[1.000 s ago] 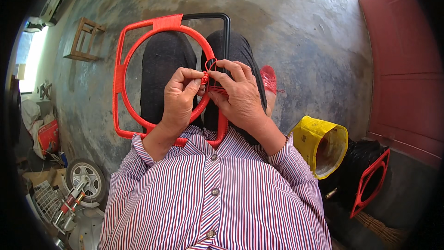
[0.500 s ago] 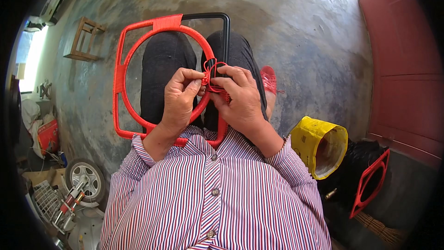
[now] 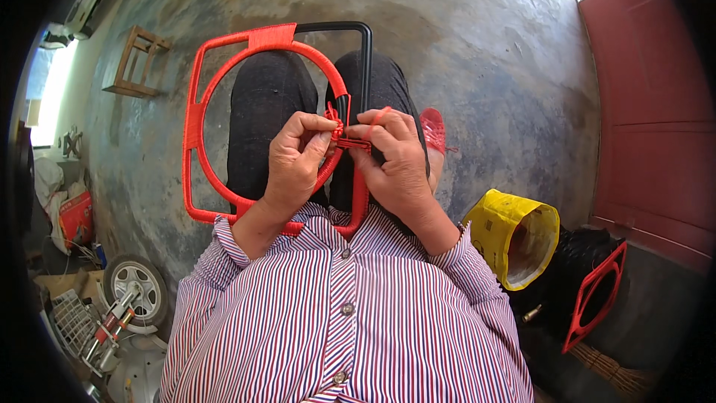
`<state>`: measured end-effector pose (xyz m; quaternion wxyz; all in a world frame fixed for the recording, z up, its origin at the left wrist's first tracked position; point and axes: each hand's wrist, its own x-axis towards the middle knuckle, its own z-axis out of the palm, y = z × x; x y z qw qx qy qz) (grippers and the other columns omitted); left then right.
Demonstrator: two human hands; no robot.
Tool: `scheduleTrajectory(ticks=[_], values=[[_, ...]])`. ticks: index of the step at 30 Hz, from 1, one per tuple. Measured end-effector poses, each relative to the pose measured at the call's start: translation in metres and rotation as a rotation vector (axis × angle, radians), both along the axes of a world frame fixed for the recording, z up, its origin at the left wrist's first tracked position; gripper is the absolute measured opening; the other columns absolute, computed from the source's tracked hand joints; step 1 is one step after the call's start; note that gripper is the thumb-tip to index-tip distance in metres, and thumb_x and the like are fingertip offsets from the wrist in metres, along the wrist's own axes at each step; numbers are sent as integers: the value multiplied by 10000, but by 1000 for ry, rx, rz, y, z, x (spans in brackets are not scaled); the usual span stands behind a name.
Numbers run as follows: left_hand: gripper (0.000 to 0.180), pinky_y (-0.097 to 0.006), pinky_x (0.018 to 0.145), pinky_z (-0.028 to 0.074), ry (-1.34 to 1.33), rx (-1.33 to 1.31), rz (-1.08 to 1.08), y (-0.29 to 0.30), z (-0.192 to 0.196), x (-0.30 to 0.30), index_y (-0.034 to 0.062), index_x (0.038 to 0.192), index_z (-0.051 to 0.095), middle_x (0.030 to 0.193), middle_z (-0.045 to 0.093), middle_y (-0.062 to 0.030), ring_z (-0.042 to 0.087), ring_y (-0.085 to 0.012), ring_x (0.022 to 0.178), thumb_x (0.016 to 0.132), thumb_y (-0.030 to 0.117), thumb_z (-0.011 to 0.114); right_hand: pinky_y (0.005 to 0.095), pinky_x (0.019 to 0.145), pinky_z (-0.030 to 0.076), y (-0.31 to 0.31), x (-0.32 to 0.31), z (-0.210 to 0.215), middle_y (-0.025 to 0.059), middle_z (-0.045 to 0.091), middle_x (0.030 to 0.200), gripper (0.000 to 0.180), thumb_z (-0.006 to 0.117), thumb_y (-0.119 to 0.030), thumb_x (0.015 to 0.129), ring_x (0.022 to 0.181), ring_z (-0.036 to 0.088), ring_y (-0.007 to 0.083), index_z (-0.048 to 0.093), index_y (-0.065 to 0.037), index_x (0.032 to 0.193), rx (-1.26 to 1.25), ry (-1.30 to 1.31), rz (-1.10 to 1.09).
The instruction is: Wrapping red twine around a circular furniture frame component.
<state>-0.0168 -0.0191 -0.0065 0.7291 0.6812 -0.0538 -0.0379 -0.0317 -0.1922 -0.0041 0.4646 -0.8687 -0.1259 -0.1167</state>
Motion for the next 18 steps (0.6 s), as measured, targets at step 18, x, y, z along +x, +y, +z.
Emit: scheduleTrajectory(ticks=[18], values=[[132,-209,772,499,-98,52,-136,-2,0,-1,23,1060,607,985,640,-26,590,-52,878,935,-14,588,403,969,457,6,5,-6,74,659,1072,284,752,-41,724,1137,544,299,695,-41,1002,9,-72,17]])
